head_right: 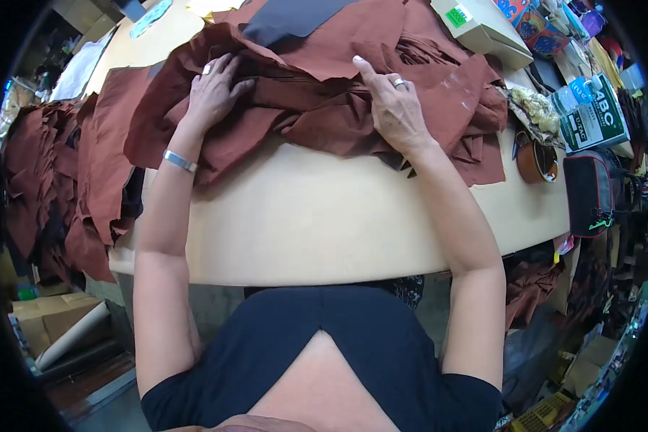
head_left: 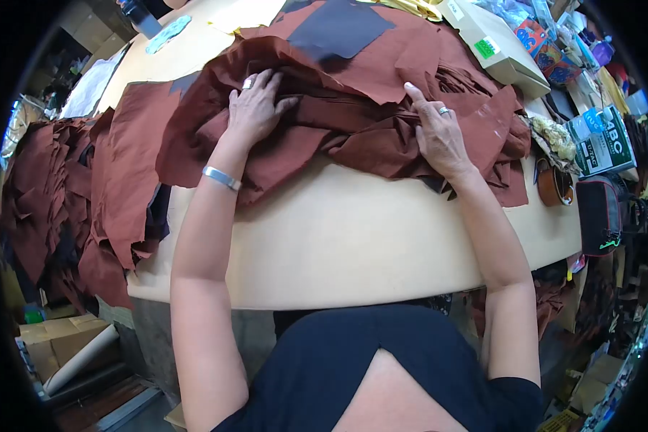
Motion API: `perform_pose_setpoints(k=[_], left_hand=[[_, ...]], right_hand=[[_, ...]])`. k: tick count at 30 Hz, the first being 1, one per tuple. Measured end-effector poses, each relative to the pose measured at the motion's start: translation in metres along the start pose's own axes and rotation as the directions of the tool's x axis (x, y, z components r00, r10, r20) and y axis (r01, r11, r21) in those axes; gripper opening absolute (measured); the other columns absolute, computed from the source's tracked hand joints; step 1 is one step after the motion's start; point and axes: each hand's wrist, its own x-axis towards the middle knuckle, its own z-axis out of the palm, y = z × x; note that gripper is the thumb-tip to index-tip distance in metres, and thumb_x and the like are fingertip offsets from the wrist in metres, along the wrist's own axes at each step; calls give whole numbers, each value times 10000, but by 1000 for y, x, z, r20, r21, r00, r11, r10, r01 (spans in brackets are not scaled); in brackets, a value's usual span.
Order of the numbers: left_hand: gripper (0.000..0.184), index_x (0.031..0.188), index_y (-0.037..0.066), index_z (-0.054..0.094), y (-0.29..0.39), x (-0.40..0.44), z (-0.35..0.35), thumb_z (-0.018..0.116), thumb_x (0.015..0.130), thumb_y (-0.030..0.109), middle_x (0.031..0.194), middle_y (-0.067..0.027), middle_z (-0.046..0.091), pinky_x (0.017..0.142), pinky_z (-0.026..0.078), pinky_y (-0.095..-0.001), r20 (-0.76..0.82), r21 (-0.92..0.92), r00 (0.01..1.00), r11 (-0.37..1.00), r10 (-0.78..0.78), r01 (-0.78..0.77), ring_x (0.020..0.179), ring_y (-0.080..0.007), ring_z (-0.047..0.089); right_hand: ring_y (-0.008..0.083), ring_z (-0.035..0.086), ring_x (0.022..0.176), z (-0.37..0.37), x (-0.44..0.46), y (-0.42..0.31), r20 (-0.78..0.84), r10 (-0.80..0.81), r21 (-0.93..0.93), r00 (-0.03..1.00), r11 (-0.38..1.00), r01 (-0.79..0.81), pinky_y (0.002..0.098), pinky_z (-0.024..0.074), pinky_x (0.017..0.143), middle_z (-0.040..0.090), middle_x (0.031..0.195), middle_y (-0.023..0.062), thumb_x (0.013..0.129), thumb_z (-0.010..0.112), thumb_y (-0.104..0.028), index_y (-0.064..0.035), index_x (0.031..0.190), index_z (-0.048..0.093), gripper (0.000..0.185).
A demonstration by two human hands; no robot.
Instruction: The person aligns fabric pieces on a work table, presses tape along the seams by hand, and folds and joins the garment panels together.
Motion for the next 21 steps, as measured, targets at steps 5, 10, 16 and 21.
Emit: perform_pose_setpoints(k=[5, 10, 16, 21], left_hand=[[530, 1304, 29, 444, -41, 20, 7, 553, 876, 322, 1308, -191, 442, 978, 377, -381, -276, -492, 906, 857, -322, 155, 1193, -337, 446], [249, 1038, 31, 576, -29, -28, -2, 633, 805, 101, 1033, -143, 592, 836, 450, -378, -276, -542, 958, 835, -71, -95, 957, -330, 580], [322, 1059, 55, 573, -32, -37, 13, 646, 751, 116, 1172, -145, 503, 819, 473, -407, -224, -124, 969, 983, 109, -139, 989, -355, 546], [348, 989, 88, 581, -43, -19, -9, 699, 675, 181, 1187, -117, 455, 731, 498, -415, -36, 284, 997, 957, 63, -51, 937, -308, 567]], right_hand=[[256, 518, 856, -34, 20, -12, -145, 24, 169, 989, 986, 0, 349, 418, 810, 541, 891, 79, 647, 548, 114, -98, 1349, 402, 748], [265, 526, 852, -48, 29, -14, -181, 19, 199, 983, 980, 17, 350, 438, 807, 560, 934, 87, 625, 555, 136, -83, 1317, 434, 736], [258, 527, 869, -63, 44, -21, -221, -159, 64, 962, 982, 177, 351, 447, 787, 570, 958, 84, 645, 558, 123, -89, 1307, 440, 705], [260, 555, 827, -68, 59, -10, -106, -260, -137, 960, 960, 245, 365, 447, 729, 575, 908, 75, 709, 545, 55, -105, 1319, 423, 642]])
